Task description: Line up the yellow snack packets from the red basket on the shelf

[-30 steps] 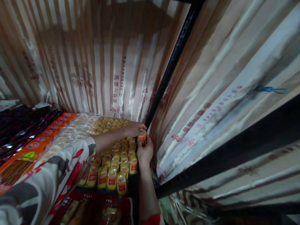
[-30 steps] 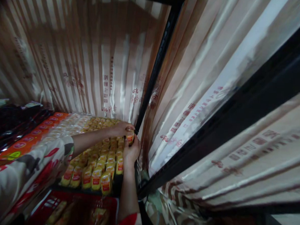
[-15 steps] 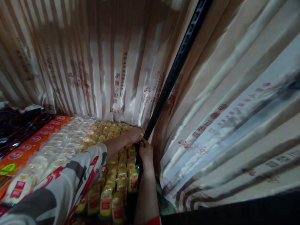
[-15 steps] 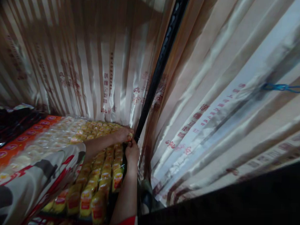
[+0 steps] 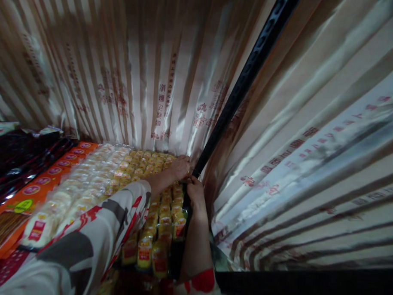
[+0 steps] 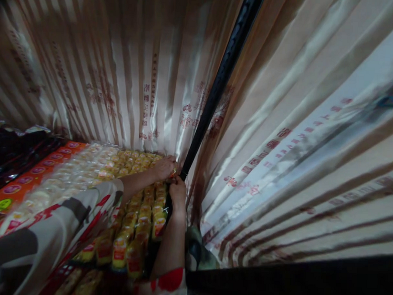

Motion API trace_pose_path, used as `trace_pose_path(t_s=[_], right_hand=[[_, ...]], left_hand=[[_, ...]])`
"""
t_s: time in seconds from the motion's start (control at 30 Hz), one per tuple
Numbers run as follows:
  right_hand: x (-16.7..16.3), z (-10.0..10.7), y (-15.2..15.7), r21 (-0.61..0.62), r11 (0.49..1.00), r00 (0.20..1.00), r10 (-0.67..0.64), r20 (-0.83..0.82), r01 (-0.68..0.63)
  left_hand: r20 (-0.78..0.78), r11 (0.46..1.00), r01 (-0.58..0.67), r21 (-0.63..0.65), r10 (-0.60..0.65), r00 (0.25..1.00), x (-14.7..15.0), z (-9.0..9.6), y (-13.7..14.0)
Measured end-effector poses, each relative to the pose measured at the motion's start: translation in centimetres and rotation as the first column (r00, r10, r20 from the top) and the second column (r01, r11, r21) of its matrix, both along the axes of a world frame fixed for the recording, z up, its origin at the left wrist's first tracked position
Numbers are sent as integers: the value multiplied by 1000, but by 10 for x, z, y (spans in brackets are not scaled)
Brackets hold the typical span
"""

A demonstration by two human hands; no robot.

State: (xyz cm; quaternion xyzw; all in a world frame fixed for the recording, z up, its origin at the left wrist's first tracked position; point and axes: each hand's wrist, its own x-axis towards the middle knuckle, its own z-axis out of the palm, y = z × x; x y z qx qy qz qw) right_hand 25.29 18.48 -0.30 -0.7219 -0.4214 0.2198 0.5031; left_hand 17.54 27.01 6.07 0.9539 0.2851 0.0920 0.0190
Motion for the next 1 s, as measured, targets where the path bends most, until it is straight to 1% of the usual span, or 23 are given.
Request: trace_pose_path(t_s=[0.07,0.13,0.23,0.3,0.37,0.43,0.47,0.53,0.6,0.7,0.77,0.9,1.0], right_hand=[[-1,10,-4,38,999,1000,-14,17,13],[-6,24,-14,85,996,998,-30,54,25],[-20,42,-46,177,981,991,-95,96,77],[-34,47,-76,243,963,987,-141,78,119],[-50,45,-109,266,955,988,-146,43,129],[-68,36,-144,244,964,992,-117,41,103],[-76,30,-160,207,974,992,-104,69,88],[-92,17,-187,124,992,981,-55,184,32],[-105,4,-206,89,996,949,-23,315,-6],[-118,-10,-217,91,994,889,8,458,-56],[-122,-15,-217,121,990,871,-2,491,-66],[-125,-13,-215,176,984,891,-54,452,-30],[-123,-4,-212,196,981,912,-86,402,7]], left_hand=[[52,1000,-12,0,12,999,-5,5,-7],[89,999,-39,-4,40,995,-12,12,-18],[119,999,-49,-21,51,992,-26,23,-41],[136,998,-22,-56,30,990,-39,30,-62],[145,995,27,-93,-13,989,-56,37,-84],[119,986,114,-120,-100,988,-76,43,-107],[96,977,172,-129,-160,982,-87,46,-119],[52,952,276,-136,-271,961,-109,50,-139],[24,935,334,-121,-333,943,-127,52,-155],[-21,925,366,-105,-370,929,-145,49,-170],[-49,917,386,-99,-392,919,-150,46,-175],[-64,905,419,-73,-424,904,-152,42,-180],[-24,918,390,-73,-392,920,-149,45,-181]])
